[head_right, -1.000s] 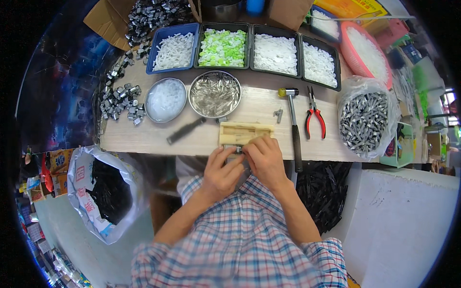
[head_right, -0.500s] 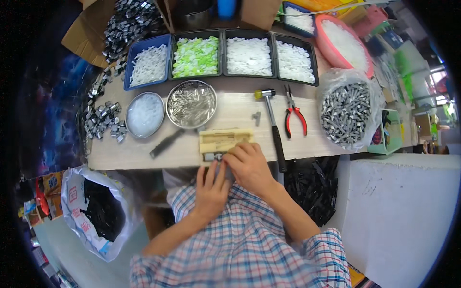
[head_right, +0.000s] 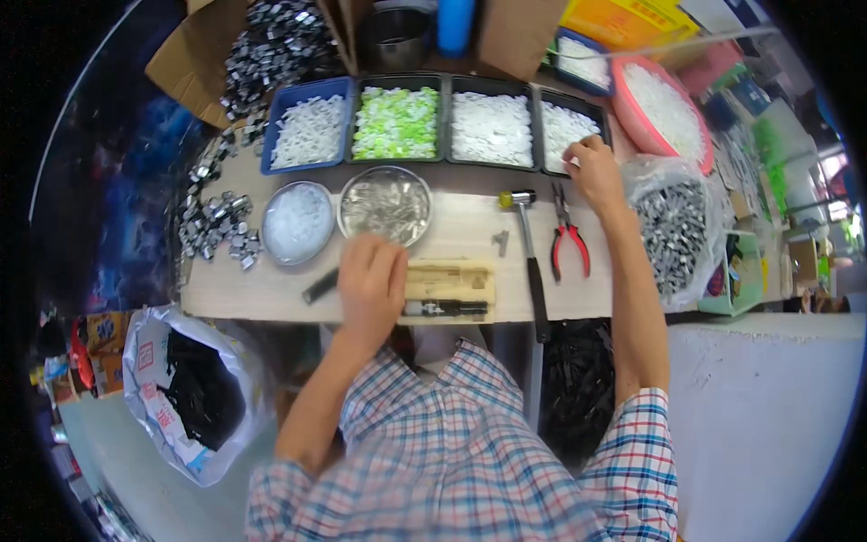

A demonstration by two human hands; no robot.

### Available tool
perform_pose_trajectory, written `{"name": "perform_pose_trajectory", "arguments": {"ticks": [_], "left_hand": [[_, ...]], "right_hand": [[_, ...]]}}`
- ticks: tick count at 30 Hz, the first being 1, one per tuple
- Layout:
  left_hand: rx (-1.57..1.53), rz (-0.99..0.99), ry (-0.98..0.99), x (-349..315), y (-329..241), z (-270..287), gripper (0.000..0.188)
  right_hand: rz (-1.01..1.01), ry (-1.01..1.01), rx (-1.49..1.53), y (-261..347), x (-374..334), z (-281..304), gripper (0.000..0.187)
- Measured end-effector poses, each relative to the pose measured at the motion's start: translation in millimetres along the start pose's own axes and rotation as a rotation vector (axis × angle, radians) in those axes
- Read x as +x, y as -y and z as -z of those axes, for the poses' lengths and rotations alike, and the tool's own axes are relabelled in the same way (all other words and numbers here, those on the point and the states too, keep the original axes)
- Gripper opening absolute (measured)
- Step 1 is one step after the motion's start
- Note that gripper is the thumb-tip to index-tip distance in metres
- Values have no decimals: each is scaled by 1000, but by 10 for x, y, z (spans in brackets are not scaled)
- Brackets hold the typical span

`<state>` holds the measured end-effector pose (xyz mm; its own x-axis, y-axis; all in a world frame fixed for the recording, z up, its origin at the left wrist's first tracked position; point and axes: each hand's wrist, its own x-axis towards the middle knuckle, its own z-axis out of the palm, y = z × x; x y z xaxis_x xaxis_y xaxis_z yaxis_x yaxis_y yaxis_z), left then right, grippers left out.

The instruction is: The recorder is assembling small plastic and metal components into a yellow base at a factory workbench using various hand tools.

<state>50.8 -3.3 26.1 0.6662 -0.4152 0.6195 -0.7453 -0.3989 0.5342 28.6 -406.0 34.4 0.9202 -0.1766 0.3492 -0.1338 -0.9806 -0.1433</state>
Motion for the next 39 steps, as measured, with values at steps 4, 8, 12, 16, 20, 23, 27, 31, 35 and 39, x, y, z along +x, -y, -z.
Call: {"name": "perform_pose_trajectory", "arguments": {"ticks": [4,8,12,16,20,23,27,31,35,39], "left_hand": [[88,10,24,200,397,-236,8],[187,-74,38,169,575,-301,8],[193,-83,15,166,542,-284,8],[63,-38,-109,161,367,-168,7],[-253,265,-71,-26,134,-42,6],[-503,430,-45,-155,-111,8,6],[-790,639,34,-301,-396,86,8],[-793,652,-36,-463,-434,33,8],[-708,639,2,-504,-465,49,8],[-621,604,-5,-477,-547,73,8]], "right_hand": [[15,161,32,-71,103,35,18],[43,164,43,-11,149,44,15],[72,8,36,-33,40,-32,10],[44,-286,20,305,-118,-78,9],[-191,-348,537,1196,-429,-131,8],[-331,-173,948,1963,-859,-188,8],[-577,-103,1366,2696,-1213,-88,5],[-654,-112,1458,2838,-1330,-35,7],[-648,-117,1459,2836,-1394,-48,7],[-676,-116,1444,2861,-1421,-16,6]]}}
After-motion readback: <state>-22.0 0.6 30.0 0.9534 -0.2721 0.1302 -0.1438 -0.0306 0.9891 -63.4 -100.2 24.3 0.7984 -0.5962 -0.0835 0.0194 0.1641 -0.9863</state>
